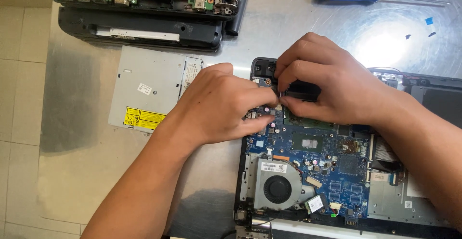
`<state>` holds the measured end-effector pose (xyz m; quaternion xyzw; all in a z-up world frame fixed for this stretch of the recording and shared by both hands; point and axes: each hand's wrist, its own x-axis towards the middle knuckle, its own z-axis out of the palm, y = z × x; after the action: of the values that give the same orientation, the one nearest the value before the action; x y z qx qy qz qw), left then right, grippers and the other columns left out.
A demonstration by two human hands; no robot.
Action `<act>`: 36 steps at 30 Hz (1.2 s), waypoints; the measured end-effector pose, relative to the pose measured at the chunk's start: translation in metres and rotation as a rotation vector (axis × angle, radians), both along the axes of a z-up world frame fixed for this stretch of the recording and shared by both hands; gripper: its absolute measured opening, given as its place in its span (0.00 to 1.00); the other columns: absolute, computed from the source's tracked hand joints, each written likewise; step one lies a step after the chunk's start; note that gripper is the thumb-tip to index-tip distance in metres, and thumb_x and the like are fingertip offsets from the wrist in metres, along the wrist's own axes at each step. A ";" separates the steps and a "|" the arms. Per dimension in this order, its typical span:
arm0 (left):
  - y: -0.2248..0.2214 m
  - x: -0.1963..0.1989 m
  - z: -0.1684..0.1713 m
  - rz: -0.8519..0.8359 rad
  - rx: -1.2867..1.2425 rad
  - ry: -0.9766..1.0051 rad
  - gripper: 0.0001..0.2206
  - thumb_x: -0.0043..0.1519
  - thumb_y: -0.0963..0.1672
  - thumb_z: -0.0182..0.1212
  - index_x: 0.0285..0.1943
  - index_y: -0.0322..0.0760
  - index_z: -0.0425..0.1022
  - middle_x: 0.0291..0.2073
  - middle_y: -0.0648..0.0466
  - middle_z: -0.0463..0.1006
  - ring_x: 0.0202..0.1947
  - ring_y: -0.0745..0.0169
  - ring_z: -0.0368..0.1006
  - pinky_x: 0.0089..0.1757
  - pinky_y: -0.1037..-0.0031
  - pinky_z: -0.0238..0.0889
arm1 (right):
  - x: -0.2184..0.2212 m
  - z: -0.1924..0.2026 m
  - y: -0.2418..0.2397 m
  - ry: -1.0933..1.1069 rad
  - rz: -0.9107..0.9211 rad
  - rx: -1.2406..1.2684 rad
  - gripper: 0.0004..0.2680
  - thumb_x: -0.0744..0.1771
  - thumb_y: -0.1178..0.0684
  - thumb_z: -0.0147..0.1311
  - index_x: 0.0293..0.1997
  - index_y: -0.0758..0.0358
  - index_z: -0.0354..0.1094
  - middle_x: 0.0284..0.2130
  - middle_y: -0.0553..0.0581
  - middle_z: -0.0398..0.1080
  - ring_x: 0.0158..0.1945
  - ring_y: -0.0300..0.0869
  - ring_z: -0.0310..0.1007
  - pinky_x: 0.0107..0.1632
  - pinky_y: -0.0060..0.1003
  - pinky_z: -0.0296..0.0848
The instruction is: Disassembling, cleaning, and repairing internal components of a laptop computer using a screwdriver and cleaning cloth.
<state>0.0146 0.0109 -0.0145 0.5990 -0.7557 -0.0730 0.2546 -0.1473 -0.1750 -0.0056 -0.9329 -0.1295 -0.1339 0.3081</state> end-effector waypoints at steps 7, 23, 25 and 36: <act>-0.001 -0.002 -0.004 -0.012 -0.006 -0.058 0.08 0.63 0.48 0.68 0.38 0.44 0.74 0.22 0.58 0.75 0.20 0.45 0.64 0.28 0.59 0.55 | 0.001 0.000 0.000 -0.018 0.018 -0.009 0.03 0.67 0.55 0.59 0.40 0.60 0.70 0.45 0.60 0.69 0.47 0.53 0.68 0.51 0.46 0.66; -0.001 -0.005 -0.003 0.013 -0.003 -0.066 0.09 0.62 0.48 0.68 0.39 0.42 0.75 0.25 0.58 0.78 0.21 0.43 0.66 0.28 0.59 0.56 | -0.004 -0.003 -0.003 -0.074 0.046 0.009 0.03 0.66 0.60 0.53 0.41 0.61 0.70 0.45 0.61 0.69 0.47 0.54 0.70 0.51 0.49 0.66; -0.001 -0.005 -0.005 0.021 0.004 -0.063 0.09 0.62 0.49 0.69 0.43 0.44 0.79 0.28 0.58 0.82 0.23 0.42 0.71 0.29 0.58 0.60 | -0.006 -0.002 -0.003 -0.104 -0.015 -0.002 0.01 0.66 0.60 0.54 0.38 0.59 0.68 0.40 0.57 0.69 0.44 0.50 0.71 0.48 0.46 0.63; -0.004 -0.006 0.006 0.122 0.151 0.089 0.08 0.57 0.50 0.67 0.40 0.49 0.83 0.28 0.57 0.85 0.30 0.47 0.80 0.37 0.59 0.67 | -0.008 -0.023 -0.006 -0.346 -0.032 0.085 0.05 0.65 0.60 0.57 0.35 0.60 0.62 0.23 0.52 0.67 0.24 0.49 0.67 0.39 0.46 0.69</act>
<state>0.0082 0.0067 -0.0082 0.6577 -0.6980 -0.1405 0.2459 -0.1556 -0.1809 -0.0282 -0.8842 -0.1598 -0.3027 0.3180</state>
